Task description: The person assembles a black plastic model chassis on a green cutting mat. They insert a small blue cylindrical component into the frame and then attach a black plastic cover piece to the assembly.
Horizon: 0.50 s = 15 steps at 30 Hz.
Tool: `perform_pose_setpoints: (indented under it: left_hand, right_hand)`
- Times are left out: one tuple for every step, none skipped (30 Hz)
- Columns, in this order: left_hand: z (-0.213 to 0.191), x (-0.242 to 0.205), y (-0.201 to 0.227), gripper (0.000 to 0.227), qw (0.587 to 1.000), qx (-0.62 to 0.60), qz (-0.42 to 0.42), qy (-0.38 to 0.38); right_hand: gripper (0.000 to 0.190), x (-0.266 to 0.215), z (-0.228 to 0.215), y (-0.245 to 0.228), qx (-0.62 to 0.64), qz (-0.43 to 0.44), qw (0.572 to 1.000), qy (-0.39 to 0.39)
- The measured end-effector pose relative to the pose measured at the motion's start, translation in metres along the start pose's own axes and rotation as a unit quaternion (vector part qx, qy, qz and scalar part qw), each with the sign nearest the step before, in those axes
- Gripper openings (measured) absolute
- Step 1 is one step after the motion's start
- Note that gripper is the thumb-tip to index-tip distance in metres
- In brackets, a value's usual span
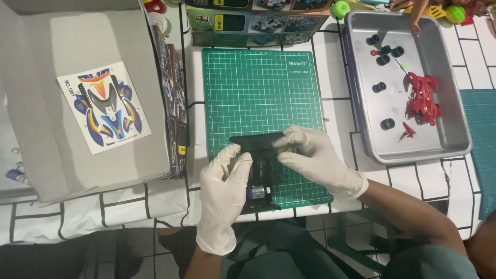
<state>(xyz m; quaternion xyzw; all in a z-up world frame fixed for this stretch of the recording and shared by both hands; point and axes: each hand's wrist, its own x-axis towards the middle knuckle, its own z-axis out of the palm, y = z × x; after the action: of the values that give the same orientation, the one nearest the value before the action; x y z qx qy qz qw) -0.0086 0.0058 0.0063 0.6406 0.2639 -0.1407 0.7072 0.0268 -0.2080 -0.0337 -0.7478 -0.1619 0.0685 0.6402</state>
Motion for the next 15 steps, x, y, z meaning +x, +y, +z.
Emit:
perform_pose_setpoints:
  left_hand:
    - [0.0,0.0,0.0,0.044,1.0,-0.001,0.0,-0.001]
    - [-0.001,0.0,0.0,0.05,1.0,0.017,0.0,-0.001]
    - [-0.001,0.0,0.0,0.055,0.999,0.035,-0.001,-0.002]
    - [-0.001,-0.001,-0.001,0.055,0.999,0.034,-0.001,-0.003]
    - [-0.001,0.0,-0.001,0.057,0.999,0.036,0.002,-0.004]
    - [0.0,-0.001,-0.001,0.058,0.999,0.038,0.006,-0.006]
    - [0.0,-0.001,0.001,0.058,0.999,0.038,0.006,-0.007]
    - [0.001,-0.002,0.003,0.058,0.998,0.056,-0.006,-0.009]
    - [0.001,-0.003,0.004,0.058,0.997,0.073,-0.018,-0.011]
    - [0.002,-0.004,0.003,0.058,0.997,0.073,-0.018,-0.011]
    - [0.003,-0.004,0.001,0.056,0.996,0.091,-0.001,-0.005]
    - [0.003,-0.005,0.0,0.055,0.994,0.108,0.016,0.001]
    - [0.003,-0.004,-0.003,0.055,0.994,0.108,0.016,0.002]
    - [0.003,-0.002,-0.006,0.054,0.993,0.108,0.035,0.002]
    - [0.002,-0.001,-0.009,0.053,0.993,0.11,0.054,0.001]
  right_hand:
    - [0.017,-0.001,0.001,0.002,-0.001,0.001,1.0,0.0]
    - [0.011,-0.002,0.003,0.005,-0.001,0.004,1.0,0.011]
    - [0.01,-0.003,0.004,0.008,-0.001,0.008,1.0,0.022]
    - [0.01,-0.002,0.005,0.008,-0.002,0.009,1.0,0.022]
    - [0.008,-0.001,0.006,0.008,-0.001,0.001,1.0,0.019]
    - [0.007,0.001,0.007,0.008,0.0,-0.007,1.0,0.016]
    - [0.007,0.001,0.007,0.007,0.0,-0.008,1.0,0.017]
    - [0.007,0.0,0.008,0.007,0.007,0.002,1.0,0.021]
    - [0.007,0.0,0.009,0.007,0.015,0.013,1.0,0.024]
    - [0.007,0.001,0.01,0.006,0.015,0.013,1.0,0.024]
    - [0.006,0.001,0.01,0.005,0.048,0.033,0.998,0.027]
    - [0.007,0.001,0.011,0.003,0.081,0.053,0.995,0.031]
    - [0.007,0.001,0.011,0.004,0.081,0.053,0.995,0.03]
    - [0.011,0.001,0.01,0.004,0.103,0.074,0.992,0.028]
    - [0.019,0.0,0.01,0.005,0.125,0.096,0.987,0.027]
